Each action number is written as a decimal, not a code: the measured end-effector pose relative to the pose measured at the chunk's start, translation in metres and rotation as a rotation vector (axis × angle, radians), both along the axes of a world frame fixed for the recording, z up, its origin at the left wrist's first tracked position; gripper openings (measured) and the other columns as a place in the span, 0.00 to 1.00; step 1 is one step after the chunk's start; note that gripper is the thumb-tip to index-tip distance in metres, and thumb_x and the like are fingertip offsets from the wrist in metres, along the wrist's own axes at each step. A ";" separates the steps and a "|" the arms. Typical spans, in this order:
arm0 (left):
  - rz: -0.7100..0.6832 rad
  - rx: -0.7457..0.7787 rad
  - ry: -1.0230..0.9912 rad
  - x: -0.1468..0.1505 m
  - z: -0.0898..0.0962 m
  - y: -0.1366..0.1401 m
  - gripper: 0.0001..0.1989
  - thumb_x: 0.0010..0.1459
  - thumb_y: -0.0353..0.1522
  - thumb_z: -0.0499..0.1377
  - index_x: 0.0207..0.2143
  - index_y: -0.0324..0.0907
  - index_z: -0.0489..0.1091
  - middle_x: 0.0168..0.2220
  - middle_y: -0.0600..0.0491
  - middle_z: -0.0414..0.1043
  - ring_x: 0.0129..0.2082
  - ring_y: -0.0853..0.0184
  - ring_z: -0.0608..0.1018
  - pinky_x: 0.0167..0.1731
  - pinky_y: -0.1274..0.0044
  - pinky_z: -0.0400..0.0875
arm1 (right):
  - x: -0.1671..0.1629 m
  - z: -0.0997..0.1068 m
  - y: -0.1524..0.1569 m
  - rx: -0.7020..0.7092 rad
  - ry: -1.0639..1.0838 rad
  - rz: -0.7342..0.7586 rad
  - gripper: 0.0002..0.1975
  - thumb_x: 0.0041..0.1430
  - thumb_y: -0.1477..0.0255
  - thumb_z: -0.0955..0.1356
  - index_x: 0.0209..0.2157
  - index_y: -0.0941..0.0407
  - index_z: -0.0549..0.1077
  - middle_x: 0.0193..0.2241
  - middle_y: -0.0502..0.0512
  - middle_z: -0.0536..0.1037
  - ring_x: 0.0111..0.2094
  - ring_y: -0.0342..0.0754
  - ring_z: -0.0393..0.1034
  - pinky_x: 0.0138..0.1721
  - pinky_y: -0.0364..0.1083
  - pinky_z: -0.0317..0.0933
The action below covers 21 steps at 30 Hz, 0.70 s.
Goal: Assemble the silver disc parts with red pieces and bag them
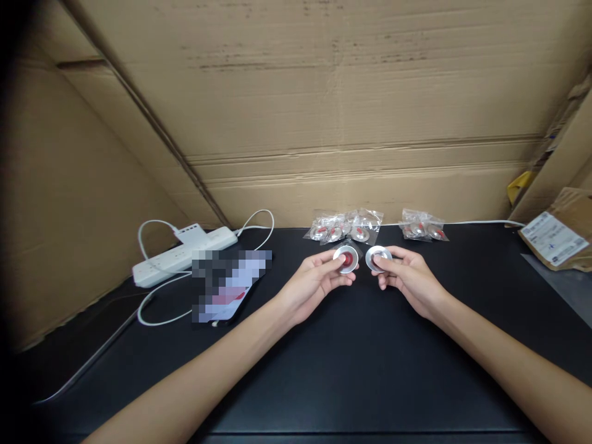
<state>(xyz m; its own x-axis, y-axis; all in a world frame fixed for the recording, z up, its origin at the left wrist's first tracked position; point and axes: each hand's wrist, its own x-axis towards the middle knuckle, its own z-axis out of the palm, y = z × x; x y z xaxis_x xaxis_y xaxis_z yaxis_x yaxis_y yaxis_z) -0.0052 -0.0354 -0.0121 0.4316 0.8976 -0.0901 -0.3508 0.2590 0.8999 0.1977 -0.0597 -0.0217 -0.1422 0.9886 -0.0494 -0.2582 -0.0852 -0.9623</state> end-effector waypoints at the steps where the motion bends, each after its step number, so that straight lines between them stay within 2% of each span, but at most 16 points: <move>1: -0.004 -0.026 -0.006 0.001 0.001 0.000 0.07 0.61 0.30 0.60 0.37 0.33 0.74 0.35 0.45 0.77 0.31 0.66 0.80 0.37 0.73 0.75 | 0.000 0.001 0.000 0.001 -0.002 -0.002 0.12 0.54 0.65 0.74 0.37 0.57 0.76 0.31 0.55 0.77 0.28 0.44 0.68 0.30 0.45 0.61; 5: -0.040 -0.145 -0.027 0.002 0.001 0.000 0.16 0.66 0.37 0.53 0.39 0.32 0.73 0.37 0.39 0.78 0.34 0.61 0.81 0.44 0.67 0.75 | -0.002 0.004 0.002 0.030 -0.013 -0.037 0.12 0.55 0.62 0.73 0.36 0.57 0.76 0.32 0.57 0.78 0.27 0.46 0.70 0.32 0.49 0.65; 7: -0.071 -0.202 -0.034 0.001 0.001 0.000 0.21 0.68 0.41 0.50 0.39 0.31 0.72 0.38 0.37 0.78 0.36 0.58 0.82 0.48 0.65 0.74 | -0.002 0.002 0.002 0.095 -0.087 -0.100 0.13 0.55 0.62 0.72 0.37 0.56 0.76 0.29 0.56 0.78 0.27 0.47 0.71 0.31 0.50 0.66; 10: -0.135 -0.265 -0.044 0.000 -0.001 0.000 0.26 0.68 0.44 0.47 0.41 0.28 0.71 0.39 0.33 0.78 0.38 0.55 0.82 0.51 0.64 0.72 | -0.003 -0.002 0.000 0.313 -0.363 -0.193 0.15 0.59 0.62 0.70 0.43 0.56 0.77 0.28 0.55 0.78 0.27 0.49 0.73 0.30 0.50 0.67; 14: -0.231 -0.258 -0.059 -0.001 -0.003 -0.001 0.29 0.68 0.45 0.47 0.43 0.24 0.72 0.42 0.30 0.77 0.40 0.52 0.82 0.53 0.62 0.70 | -0.004 -0.005 -0.008 0.591 -0.739 -0.209 0.14 0.63 0.68 0.66 0.49 0.52 0.77 0.33 0.54 0.81 0.29 0.50 0.76 0.35 0.50 0.69; 18: -0.288 -0.265 -0.073 -0.001 -0.004 -0.002 0.28 0.68 0.43 0.47 0.43 0.23 0.73 0.41 0.32 0.78 0.40 0.51 0.82 0.54 0.63 0.69 | -0.005 -0.003 -0.013 0.738 -0.844 -0.271 0.15 0.63 0.72 0.66 0.49 0.49 0.78 0.40 0.53 0.83 0.33 0.53 0.78 0.37 0.52 0.71; 21: -0.283 -0.298 -0.062 0.000 -0.005 -0.002 0.27 0.68 0.42 0.47 0.42 0.24 0.73 0.41 0.31 0.78 0.39 0.52 0.82 0.53 0.63 0.70 | -0.004 -0.001 -0.014 0.830 -0.861 -0.314 0.16 0.62 0.74 0.66 0.50 0.48 0.78 0.40 0.53 0.83 0.35 0.55 0.78 0.41 0.55 0.71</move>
